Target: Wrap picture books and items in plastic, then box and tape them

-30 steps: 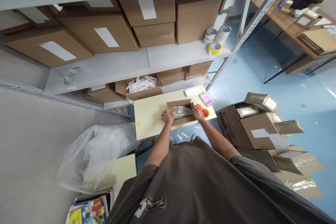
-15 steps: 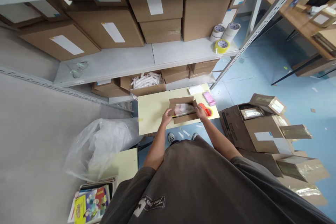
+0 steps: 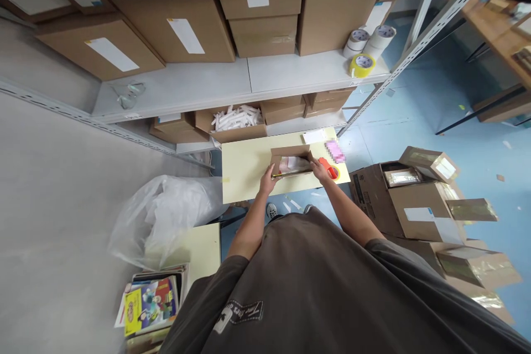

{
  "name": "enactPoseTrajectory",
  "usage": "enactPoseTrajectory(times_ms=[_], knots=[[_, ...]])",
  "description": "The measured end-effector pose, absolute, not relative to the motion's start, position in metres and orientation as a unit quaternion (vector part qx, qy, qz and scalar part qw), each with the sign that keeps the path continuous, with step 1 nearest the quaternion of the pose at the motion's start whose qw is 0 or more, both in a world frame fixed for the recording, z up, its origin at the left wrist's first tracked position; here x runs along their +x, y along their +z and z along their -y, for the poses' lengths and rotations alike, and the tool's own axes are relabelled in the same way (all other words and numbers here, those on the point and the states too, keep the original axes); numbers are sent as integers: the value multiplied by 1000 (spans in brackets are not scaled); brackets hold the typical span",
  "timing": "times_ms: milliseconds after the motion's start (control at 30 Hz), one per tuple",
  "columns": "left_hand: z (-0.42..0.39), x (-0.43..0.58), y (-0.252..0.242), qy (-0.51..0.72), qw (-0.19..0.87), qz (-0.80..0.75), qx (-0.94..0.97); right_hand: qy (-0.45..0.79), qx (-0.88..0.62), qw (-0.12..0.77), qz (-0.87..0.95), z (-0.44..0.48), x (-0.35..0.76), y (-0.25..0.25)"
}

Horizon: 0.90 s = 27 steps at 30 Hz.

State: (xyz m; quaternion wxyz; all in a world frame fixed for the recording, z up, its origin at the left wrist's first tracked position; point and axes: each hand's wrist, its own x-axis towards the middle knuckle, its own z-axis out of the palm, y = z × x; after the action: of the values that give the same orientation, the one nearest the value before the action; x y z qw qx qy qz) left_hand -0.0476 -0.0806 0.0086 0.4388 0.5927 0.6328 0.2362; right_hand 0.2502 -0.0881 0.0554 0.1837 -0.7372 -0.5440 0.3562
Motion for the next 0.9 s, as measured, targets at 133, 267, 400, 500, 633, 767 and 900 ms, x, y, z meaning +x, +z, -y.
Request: enactPoseTrajectory(times_ms=[133, 267, 400, 500, 633, 767, 900], knots=[[81, -43, 9, 248, 423, -642, 590, 433, -743, 188, 474, 87, 252, 61], [83, -42, 8, 276, 418, -635, 588, 469, -742, 187, 441, 92, 253, 67], [82, -42, 6, 278, 425, -642, 574, 470, -718, 186, 479, 99, 255, 70], [79, -43, 4, 277, 430, -651, 560, 419, -722, 162, 526, 99, 255, 72], [72, -51, 3, 271, 471, -644, 539, 391, -726, 156, 543, 95, 252, 72], [67, -62, 5, 251, 502, -617, 552, 427, -723, 169, 516, 93, 249, 71], [65, -60, 5, 249, 491, -643, 532, 451, -725, 196, 482, 92, 248, 67]])
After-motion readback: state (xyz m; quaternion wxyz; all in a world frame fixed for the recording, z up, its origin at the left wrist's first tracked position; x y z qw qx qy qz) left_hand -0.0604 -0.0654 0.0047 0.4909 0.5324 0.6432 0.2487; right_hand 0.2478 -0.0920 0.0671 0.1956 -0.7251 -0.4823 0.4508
